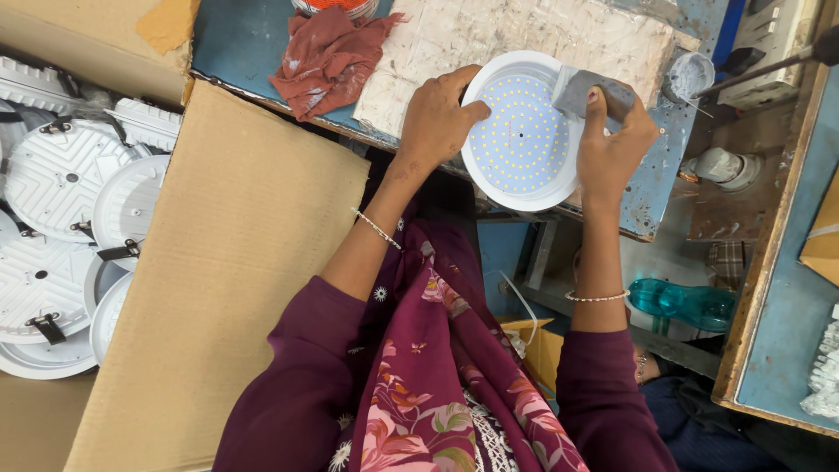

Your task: The person repeatedly picks up white circular LED light housings from a cardboard box, rubs the inner surface with a small abrasive block, and places the finished units into a stack on the table. The person handles the items one at a time in a repetitive cycle.

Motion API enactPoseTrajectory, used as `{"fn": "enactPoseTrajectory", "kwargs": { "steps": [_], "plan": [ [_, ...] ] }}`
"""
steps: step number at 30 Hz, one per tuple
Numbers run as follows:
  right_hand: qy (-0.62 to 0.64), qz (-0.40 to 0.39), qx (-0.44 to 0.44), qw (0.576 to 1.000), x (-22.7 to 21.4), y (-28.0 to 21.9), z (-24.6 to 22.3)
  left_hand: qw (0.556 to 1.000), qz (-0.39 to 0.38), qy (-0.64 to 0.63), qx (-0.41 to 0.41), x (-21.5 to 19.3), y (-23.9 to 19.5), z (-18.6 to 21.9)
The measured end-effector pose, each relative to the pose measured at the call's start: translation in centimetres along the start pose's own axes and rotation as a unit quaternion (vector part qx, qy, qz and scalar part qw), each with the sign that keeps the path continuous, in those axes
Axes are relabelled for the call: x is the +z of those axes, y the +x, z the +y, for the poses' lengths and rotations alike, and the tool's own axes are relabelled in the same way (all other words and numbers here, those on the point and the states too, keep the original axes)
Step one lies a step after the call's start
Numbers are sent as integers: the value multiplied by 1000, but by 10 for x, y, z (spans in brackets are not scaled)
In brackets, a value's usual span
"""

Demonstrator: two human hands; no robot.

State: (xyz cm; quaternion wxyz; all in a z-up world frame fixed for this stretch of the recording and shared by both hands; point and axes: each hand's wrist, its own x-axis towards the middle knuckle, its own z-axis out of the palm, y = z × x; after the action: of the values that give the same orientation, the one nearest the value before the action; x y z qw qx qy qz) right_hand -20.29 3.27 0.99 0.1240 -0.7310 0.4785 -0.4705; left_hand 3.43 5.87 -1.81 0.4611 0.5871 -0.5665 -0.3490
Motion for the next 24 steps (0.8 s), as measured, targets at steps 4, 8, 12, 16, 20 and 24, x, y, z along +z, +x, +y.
{"fn": "enactPoseTrajectory", "kwargs": {
  "steps": [4,8,12,16,20,24],
  "plan": [
    [-27,-15,-18,999,-3,7,4,999,-7,-8,-30,2,0,2],
    [-49,-49,-22,997,-9,14,10,1000,1,0,-15,1,-1,2],
    [-7,-66,15,998,-10,12,14,1000,-2,-6,-9,0,0,2],
    [140,-44,79,986,-5,6,17,1000,-2,8,3,0,0,2],
    [88,-2,26,996,-1,1,14,1000,-13,0,-15,-1,0,2],
    [68,-5,19,997,-1,-3,9,1000,-7,1,0,-1,0,2]
  ]
}}
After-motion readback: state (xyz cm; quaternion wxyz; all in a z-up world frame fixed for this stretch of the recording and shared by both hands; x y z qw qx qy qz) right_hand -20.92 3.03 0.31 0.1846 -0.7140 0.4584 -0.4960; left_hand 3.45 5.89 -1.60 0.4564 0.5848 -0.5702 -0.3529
